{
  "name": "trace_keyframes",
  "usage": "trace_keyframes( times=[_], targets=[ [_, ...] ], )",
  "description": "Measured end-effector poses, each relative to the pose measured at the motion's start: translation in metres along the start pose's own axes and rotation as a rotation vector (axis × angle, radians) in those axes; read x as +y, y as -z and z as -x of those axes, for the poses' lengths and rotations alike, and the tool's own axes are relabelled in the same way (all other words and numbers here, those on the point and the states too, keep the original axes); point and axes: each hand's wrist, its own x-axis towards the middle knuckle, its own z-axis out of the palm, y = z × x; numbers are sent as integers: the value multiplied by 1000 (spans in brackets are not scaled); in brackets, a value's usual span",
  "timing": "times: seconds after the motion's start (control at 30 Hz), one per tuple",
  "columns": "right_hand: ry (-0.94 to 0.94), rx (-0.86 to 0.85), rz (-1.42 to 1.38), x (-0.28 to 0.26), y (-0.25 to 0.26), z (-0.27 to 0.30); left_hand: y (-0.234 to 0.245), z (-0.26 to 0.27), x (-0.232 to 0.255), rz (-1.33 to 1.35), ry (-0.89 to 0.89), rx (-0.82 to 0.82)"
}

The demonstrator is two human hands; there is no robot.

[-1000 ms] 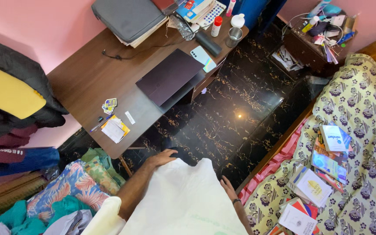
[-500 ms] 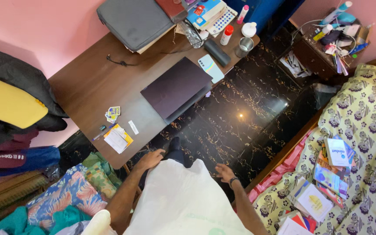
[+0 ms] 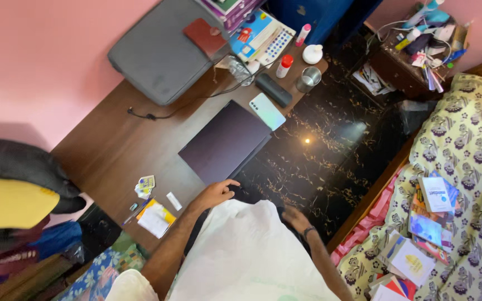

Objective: The person moves several books from a desk to a bed, then wipes the desk surface with a small cloth. They also handle small papers and a metal cup, placing items into a drawer and on a nearby chair.

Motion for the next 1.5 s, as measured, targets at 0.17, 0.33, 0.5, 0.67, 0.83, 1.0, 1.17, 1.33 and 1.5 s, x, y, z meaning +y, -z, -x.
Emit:
trace_keyframes(
  times=[0.17,0.33,0.5,0.67,0.83,1.0,1.17,1.33,1.5],
  targets=[
    [-64,-59,-116,70,22,-30,3,-33,63,165,-76,-28],
    [-117,-182,-235,67,88,-73,-25,-98,76,268,39,-72],
    [-289,-157,-87,27,195,-78,-82,-171,79,-177,86,-104],
    [-541,-204,38,12,292,-88,-120,-222,75,-323,267,-214],
    [-453,-332,238,21,381,-131,-151,-241,60,229,405,55],
    [-157,-96,149,-11,422,-188,-162,-259,67,433,377,159],
    [332,4,301,-119,398,-252,-156,-279,76,309,718,104],
    [509,-62,303,-230,339,-308,-123,-316,97,138,332,194],
    [714,-36,207,-268,302,-342,-65,-338,127,353,243,331]
  ],
)
